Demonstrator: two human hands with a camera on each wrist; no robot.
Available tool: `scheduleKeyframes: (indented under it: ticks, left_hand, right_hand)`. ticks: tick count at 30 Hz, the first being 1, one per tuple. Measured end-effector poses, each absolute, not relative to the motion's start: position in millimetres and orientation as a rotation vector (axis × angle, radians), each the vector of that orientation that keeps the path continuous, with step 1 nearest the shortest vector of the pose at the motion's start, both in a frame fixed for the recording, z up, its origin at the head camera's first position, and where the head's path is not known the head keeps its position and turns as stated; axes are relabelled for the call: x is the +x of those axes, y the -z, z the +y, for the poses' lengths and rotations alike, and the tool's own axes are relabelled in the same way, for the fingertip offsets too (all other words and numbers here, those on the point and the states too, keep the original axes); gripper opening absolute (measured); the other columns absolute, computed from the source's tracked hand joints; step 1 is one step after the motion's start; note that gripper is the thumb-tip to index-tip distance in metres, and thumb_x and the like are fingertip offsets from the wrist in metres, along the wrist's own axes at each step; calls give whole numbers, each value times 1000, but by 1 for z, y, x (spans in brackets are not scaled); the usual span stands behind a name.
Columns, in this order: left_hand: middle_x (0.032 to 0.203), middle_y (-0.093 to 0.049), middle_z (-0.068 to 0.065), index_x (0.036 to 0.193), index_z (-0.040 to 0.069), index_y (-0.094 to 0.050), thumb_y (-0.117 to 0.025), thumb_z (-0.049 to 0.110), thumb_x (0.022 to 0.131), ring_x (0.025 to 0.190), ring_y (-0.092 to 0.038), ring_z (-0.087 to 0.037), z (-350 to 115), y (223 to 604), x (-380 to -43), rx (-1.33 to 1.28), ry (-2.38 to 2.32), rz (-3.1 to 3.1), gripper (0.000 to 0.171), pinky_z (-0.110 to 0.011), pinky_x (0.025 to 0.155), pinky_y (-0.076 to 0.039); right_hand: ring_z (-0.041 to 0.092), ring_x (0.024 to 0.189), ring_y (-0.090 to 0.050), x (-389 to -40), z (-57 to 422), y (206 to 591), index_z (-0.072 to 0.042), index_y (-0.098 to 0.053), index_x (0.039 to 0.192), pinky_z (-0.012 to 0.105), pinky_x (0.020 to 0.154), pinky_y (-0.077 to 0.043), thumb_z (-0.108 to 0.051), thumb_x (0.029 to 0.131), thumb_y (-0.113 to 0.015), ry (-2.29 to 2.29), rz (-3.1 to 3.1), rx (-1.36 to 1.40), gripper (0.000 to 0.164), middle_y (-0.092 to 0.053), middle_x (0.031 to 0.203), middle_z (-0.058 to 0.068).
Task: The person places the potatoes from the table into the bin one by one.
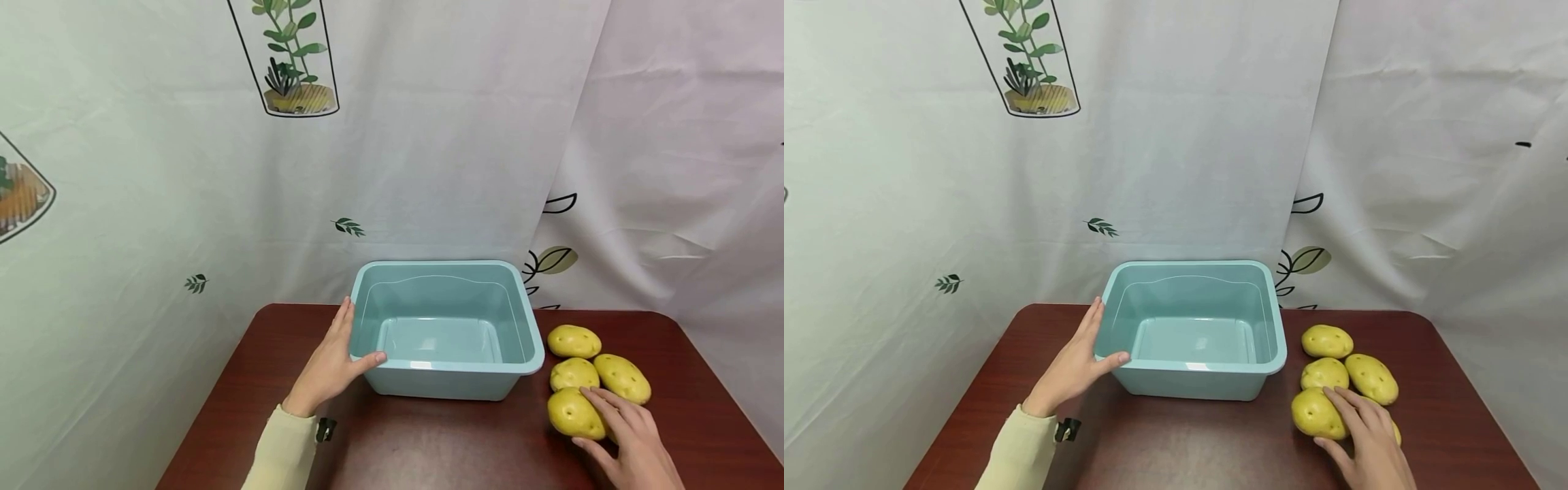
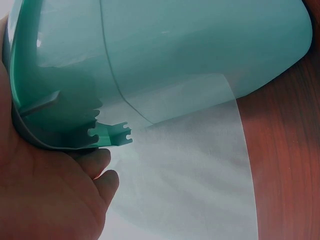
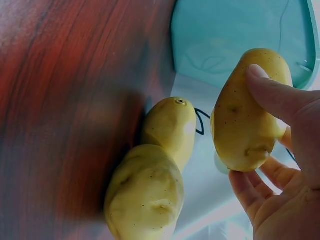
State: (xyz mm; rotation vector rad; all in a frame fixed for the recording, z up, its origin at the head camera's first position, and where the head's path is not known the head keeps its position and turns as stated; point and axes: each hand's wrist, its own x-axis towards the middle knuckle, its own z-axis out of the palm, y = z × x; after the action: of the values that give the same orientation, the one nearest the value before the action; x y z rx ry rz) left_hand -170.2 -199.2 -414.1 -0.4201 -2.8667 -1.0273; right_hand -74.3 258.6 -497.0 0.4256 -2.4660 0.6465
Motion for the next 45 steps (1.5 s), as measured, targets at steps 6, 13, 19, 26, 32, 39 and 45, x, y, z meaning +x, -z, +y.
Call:
scheduleKeyframes:
  ticks: [6,13,19,26,32,39,45]
  left_hand:
    - [168,3,6,161,6,-10,-69,65,85,153,-13,-24,-199,414,-170,-412,1023,-2869,114,-55,115,-30]
    - [168,3,7,161,6,-10,-70,64,85,153,-15,-24,-199,414,-170,-411,1034,-2868,113,-55,114,-30]
    - [168,2,6,161,6,-10,-72,61,85,153,-16,-25,-199,414,-169,-408,1028,-2865,113,-56,114,-31]
    - [168,3,7,161,6,-9,-68,69,83,153,-16,-24,-199,414,-170,-407,1028,-2875,116,-55,114,-31]
    - [168,3,7,161,7,-9,-65,73,82,153,-16,-24,-199,414,-170,-406,1036,-2880,117,-55,114,-31]
    - [168,4,8,161,7,-9,-65,73,82,153,-15,-24,-199,413,-170,-408,1040,-2877,117,-55,114,-31]
    - [168,4,8,161,7,-9,-66,72,83,153,-15,-24,-199,413,-169,-407,1046,-2875,117,-55,114,-31]
  right_hand:
    - [35,108,-49,-74,257,495,-7,-63,130,16,101,-15,-20,56,-96,-646,-2496,381,82,-59,124,15]
    - [36,109,-48,-73,255,493,-7,-62,130,28,103,-19,-17,56,-96,-644,-2523,343,82,-59,124,15]
    - [36,108,-48,-75,258,491,-5,-63,129,14,101,-13,-22,57,-96,-640,-2484,376,81,-59,124,15]
    - [36,107,-49,-77,260,488,-5,-62,130,17,102,-15,-29,62,-94,-647,-2466,391,78,-58,124,15]
    - [37,107,-48,-79,262,484,-5,-63,130,10,104,-10,-35,66,-92,-677,-2422,424,77,-58,124,16]
    - [36,108,-47,-80,263,483,-3,-63,128,9,103,-9,-25,58,-95,-677,-2427,406,80,-58,125,15]
    - [36,110,-46,-77,260,481,-5,-61,132,13,103,-10,-15,59,-95,-683,-2468,326,82,-57,127,15]
